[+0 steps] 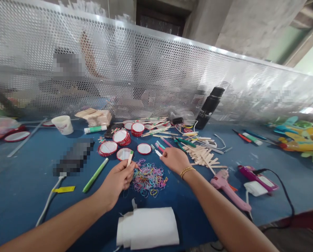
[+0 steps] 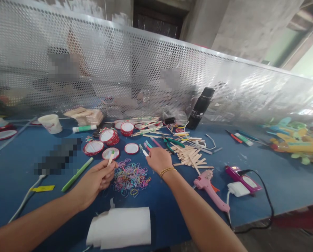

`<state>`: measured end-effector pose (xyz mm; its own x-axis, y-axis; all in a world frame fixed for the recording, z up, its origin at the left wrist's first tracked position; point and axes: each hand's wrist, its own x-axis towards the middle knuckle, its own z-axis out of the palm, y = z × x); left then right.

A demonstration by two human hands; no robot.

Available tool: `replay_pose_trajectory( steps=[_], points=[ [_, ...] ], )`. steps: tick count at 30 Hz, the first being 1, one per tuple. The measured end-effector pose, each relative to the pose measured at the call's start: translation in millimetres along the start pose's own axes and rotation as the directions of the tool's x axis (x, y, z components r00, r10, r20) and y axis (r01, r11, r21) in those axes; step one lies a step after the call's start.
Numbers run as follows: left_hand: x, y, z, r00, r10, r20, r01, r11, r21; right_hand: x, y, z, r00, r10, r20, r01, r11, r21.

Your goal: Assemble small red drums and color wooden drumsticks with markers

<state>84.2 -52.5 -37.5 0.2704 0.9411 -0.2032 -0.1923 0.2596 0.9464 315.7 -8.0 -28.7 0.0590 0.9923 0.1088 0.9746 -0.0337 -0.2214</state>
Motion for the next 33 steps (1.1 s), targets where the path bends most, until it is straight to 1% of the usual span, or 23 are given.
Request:
replay_pose_trajectory(
  steps=[10, 18, 20, 23, 25, 29, 33],
  points=[
    [0.4, -0.1, 1.6, 1.0, -0.029, -0.006, 0.029, 0.999, 0.015, -0.6, -4.5, 5.0, 0.999, 0.007, -0.032, -0.006, 1.0, 0.017],
    [-2.0, 1.2, 2.8, 0.999, -0.054, 0.003, 0.054, 0.998, 0.021, 4.2, -2.6, 14.0, 0.994, 0.017, -0.109, -0.009, 0.997, 0.075],
    [-2.4, 0.8, 2.1, 0.998, -0.059, 0.006, 0.059, 0.998, 0.02, 5.6, -3.2, 15.8, 0.988, 0.005, -0.155, 0.011, 0.995, 0.102],
    [-3.4, 1.3, 1.3, 0.998, -0.059, 0.005, 0.059, 0.998, 0.023, 7.4, -1.8, 14.1, 0.962, -0.019, -0.273, 0.06, 0.988, 0.141],
    [-4.1, 2.8, 1.6, 0.998, -0.058, 0.0, 0.058, 0.998, 0.028, 8.9, 2.0, 9.7, 0.949, -0.01, -0.314, 0.055, 0.989, 0.134],
    [-3.9, 5.7, 3.2, 0.999, -0.053, 0.004, 0.053, 0.998, 0.032, 12.9, 13.8, -2.8, 0.964, 0.036, -0.265, -0.018, 0.997, 0.071],
    [-1.4, 5.5, 3.3, 0.999, -0.041, -0.005, 0.041, 0.999, 0.019, 16.0, 21.3, -11.6, 0.975, 0.066, -0.212, -0.062, 0.998, 0.023]
  ],
)
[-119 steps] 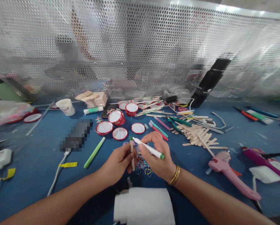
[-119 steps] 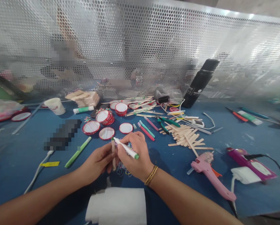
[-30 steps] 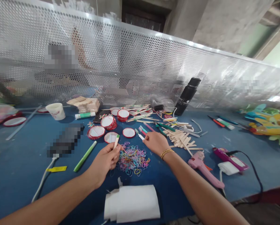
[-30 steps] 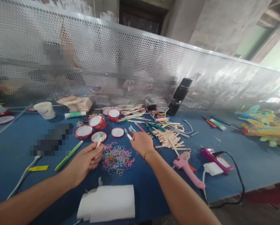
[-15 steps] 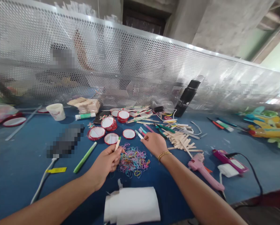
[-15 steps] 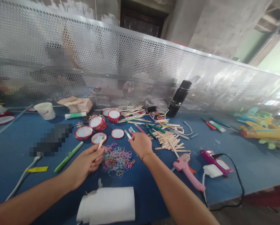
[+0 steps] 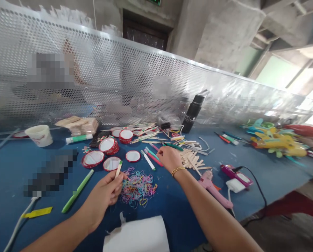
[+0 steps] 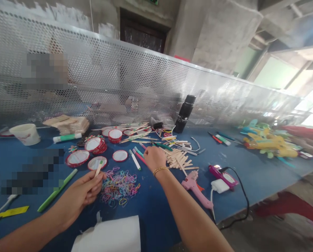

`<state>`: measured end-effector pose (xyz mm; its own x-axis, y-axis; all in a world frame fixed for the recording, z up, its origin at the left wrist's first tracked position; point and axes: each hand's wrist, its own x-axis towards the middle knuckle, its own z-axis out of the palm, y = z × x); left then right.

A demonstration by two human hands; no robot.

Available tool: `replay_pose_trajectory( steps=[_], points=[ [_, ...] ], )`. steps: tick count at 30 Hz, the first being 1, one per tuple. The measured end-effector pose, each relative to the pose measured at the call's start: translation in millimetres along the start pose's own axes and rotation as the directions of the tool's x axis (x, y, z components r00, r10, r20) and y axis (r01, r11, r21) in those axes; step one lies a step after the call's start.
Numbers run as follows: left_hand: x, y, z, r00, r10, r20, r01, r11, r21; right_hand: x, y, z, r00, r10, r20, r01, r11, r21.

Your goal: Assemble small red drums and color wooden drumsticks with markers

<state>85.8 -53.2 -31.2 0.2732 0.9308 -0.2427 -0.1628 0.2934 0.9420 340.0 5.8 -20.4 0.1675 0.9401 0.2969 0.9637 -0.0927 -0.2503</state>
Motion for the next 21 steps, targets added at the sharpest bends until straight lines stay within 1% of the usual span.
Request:
replay_pose_trajectory(
  steps=[4, 10, 21],
  points=[
    [0.6, -0.8, -0.8, 1.0, 0.0, -0.003, 0.0, 1.0, -0.012, -0.7, -1.8, -0.9, 0.997, 0.005, 0.071, -0.002, 0.999, -0.04],
    [0.5, -1.2, -0.8, 1.0, -0.01, -0.002, 0.01, 1.0, -0.019, -6.7, -9.3, 4.8, 0.988, -0.018, 0.154, 0.031, 0.996, -0.083],
    [-1.7, 2.2, 2.9, 1.0, -0.011, 0.008, 0.011, 1.0, -0.009, -8.6, -9.8, 8.8, 0.99, -0.008, 0.139, 0.026, 0.991, -0.13]
  ],
)
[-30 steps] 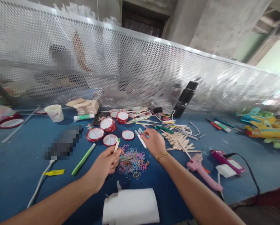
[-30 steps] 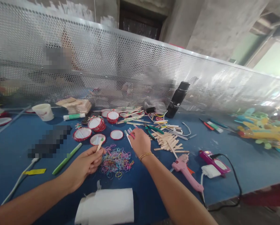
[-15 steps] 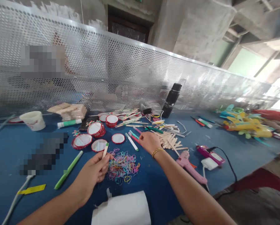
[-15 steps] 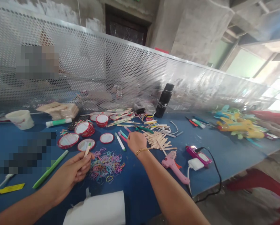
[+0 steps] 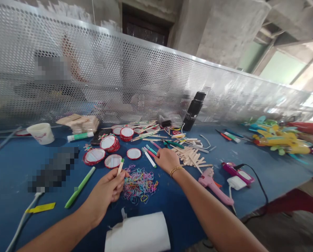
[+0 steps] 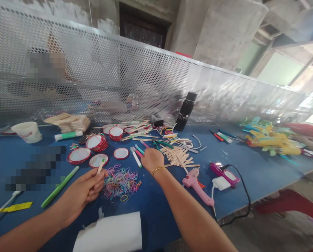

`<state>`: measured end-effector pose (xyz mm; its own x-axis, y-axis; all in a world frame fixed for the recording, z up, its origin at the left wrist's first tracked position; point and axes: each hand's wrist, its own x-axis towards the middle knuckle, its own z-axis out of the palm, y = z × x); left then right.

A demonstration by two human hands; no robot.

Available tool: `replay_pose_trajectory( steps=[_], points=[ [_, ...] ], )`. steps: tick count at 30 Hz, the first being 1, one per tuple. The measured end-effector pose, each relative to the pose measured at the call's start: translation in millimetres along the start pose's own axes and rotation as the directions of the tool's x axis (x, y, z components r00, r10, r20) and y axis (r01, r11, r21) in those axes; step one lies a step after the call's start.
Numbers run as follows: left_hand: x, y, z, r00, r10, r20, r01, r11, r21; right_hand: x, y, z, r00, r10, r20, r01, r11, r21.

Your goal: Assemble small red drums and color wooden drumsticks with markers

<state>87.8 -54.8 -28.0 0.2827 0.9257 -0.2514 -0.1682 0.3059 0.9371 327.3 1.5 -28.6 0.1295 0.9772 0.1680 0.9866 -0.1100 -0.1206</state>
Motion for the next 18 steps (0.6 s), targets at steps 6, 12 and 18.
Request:
replay_pose_trajectory(
  steps=[6, 12, 18],
  points=[
    [0.9, -2.5, -2.0, 1.0, -0.006, -0.009, 0.006, 1.0, -0.005, 0.3, -0.5, -0.1, 1.0, -0.001, -0.003, 0.001, 1.0, -0.003],
    [1.1, -1.6, -0.6, 1.0, -0.012, -0.015, 0.011, 1.0, -0.011, -0.7, 0.8, -3.2, 1.0, -0.001, 0.002, 0.001, 1.0, -0.004],
    [1.2, -0.5, -0.1, 1.0, -0.008, -0.007, 0.008, 1.0, 0.004, -2.1, 1.3, -9.5, 1.0, -0.005, 0.015, 0.005, 1.0, -0.006]
  ],
)
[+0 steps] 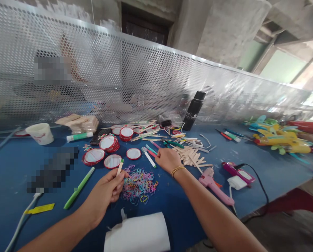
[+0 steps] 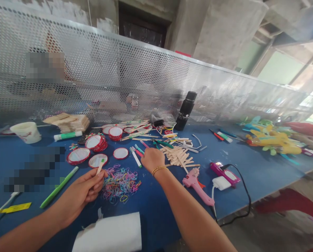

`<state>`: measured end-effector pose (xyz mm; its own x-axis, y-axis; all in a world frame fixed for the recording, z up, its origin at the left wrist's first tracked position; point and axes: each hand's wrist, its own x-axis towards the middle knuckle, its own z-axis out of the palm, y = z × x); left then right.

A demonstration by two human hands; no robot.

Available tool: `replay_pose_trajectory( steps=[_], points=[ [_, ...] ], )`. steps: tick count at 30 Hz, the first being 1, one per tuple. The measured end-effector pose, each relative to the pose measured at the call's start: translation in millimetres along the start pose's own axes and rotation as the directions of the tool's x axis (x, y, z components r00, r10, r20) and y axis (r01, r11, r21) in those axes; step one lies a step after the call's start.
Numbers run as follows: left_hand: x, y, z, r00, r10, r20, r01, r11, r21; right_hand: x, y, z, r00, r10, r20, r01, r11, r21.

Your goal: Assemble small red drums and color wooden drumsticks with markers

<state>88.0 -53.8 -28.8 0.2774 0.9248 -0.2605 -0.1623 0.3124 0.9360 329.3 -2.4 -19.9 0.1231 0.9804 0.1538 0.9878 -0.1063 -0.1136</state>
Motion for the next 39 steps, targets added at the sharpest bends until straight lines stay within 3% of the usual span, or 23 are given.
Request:
replay_pose_trajectory(
  steps=[8, 13, 18, 21, 24, 26, 27, 28, 33, 35, 39],
  points=[
    [0.3, -1.7, -1.1, 1.0, 0.002, 0.004, -0.002, 1.0, -0.005, -1.8, -1.7, -2.8, 1.0, 0.012, 0.013, -0.012, 1.0, 0.005],
    [0.7, -0.8, -1.4, 1.0, 0.026, -0.011, -0.027, 0.999, -0.041, -5.2, 4.3, -15.9, 1.0, 0.011, 0.024, -0.012, 0.999, 0.031],
    [-5.2, 3.2, 1.1, 0.997, 0.035, -0.063, -0.042, 0.992, -0.117, -7.6, 9.5, -29.4, 0.993, -0.001, -0.115, 0.038, 0.946, 0.321],
    [-9.1, 2.2, 4.0, 0.994, 0.006, -0.106, -0.022, 0.989, -0.148, -11.6, -3.4, -24.6, 0.979, -0.071, -0.193, 0.18, 0.753, 0.633],
    [-9.9, -2.3, 4.6, 0.993, 0.038, -0.108, -0.051, 0.992, -0.119, -26.2, -28.2, -14.7, 0.978, -0.063, -0.197, 0.207, 0.322, 0.924],
    [-9.2, -5.3, 3.3, 0.992, 0.067, -0.108, -0.074, 0.995, -0.064, -40.9, -44.2, -10.5, 0.973, -0.07, -0.219, 0.226, 0.12, 0.967],
    [-8.8, -6.4, 2.6, 0.99, 0.08, -0.112, -0.084, 0.996, -0.036, -48.5, -50.5, -9.8, 0.967, -0.074, -0.243, 0.248, 0.07, 0.966],
    [-8.5, -7.1, 1.9, 0.989, 0.092, -0.118, -0.094, 0.995, -0.017, -55.7, -55.3, -9.9, 0.959, -0.052, -0.277, 0.28, 0.069, 0.957],
    [-9.8, -4.2, 4.0, 0.994, 0.093, -0.058, -0.094, 0.996, -0.011, -78.3, -62.0, -11.5, 0.881, -0.009, -0.472, 0.459, 0.25, 0.852],
    [-10.9, -2.1, 6.4, 0.995, 0.092, -0.025, -0.092, 0.996, 0.01, -82.2, -61.7, -8.7, 0.867, -0.008, -0.498, 0.483, 0.263, 0.836],
    [-10.6, -1.9, 8.2, 0.994, 0.111, 0.015, -0.112, 0.993, 0.04, -85.8, -62.5, 0.3, 0.825, -0.157, -0.544, 0.565, 0.266, 0.781]
  ],
)
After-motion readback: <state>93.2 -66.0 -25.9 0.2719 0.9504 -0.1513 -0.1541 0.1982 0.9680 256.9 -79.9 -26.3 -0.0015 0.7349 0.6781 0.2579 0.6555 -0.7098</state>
